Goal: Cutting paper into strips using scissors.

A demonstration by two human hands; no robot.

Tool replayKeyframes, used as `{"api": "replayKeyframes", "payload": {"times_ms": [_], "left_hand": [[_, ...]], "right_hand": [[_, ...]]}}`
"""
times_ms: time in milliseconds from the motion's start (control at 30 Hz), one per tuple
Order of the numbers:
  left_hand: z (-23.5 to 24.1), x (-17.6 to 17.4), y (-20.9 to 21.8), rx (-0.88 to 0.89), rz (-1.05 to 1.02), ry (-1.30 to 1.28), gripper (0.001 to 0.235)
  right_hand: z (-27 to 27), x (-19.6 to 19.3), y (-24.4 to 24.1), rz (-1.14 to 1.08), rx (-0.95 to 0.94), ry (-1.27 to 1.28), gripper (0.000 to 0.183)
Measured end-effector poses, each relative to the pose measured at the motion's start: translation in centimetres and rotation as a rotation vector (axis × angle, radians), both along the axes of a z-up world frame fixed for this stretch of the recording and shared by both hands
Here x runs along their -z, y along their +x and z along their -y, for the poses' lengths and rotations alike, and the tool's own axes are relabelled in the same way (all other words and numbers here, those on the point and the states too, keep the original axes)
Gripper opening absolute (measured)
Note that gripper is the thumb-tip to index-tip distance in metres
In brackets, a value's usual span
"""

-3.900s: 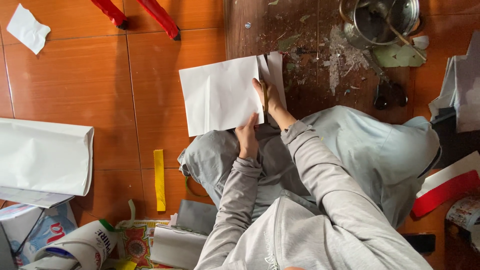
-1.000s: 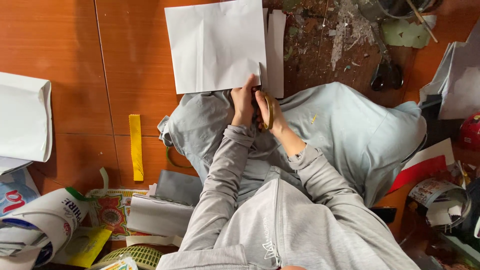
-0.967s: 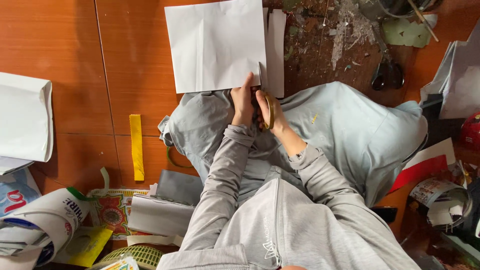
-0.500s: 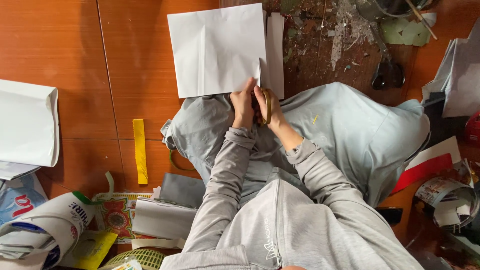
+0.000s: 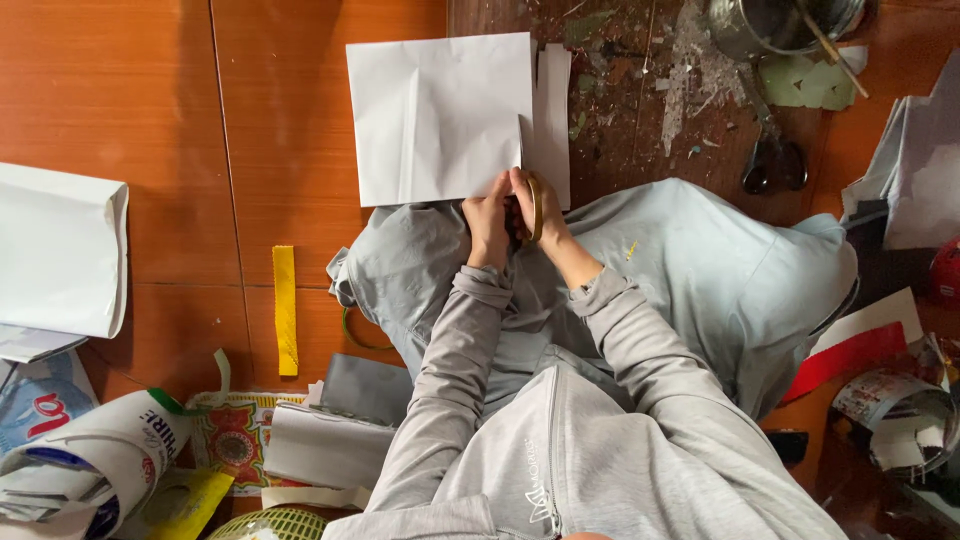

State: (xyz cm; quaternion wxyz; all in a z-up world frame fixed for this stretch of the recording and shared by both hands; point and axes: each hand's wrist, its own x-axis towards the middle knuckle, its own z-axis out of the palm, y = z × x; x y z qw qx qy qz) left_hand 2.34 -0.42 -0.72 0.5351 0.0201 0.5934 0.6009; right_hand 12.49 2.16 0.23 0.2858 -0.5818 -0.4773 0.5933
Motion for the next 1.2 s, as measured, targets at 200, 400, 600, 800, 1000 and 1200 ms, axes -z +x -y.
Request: {"api": "replayKeyframes", "payload": {"times_ms": [200,400,600,800,1000,1200], "left_hand": [[0.5,0.8,-0.1,-0.074,0.042,0.129,0.025],[0.3,0.2,-0.1,-0.063,-0.007,0.116,0.025],[0.7,-0.6,0.1,-0.057,0.030,0.115,0.026],[0.2,-0.8,-0.1,-0.078,0.085,0.158,0.025],[1.2,-0.8,-0.4,-0.049,0.055,0.072,0.019],[1.1,-0.4,-0.6,-0.016,0.022,0.027,0.018]], "right_hand": [[-2.9,-3.0,-0.8,-0.147,0.007,-0.125,0.057],[-3.5,1.1,-0.7,0.085,-0.071,0.045,0.062],[-5.0,-1.6,-1.3,-0.146,-0.001,-0.024,0.056],[-6.1,-0.6,-2.0,0.102,-0.049,0.029,0.064],[-7.6,-1.2,-2.7,-0.029,-0.052,0.069,0.060],[-8.2,-0.3,-3.2,0.264,-0.081,0.239,0.063]]}}
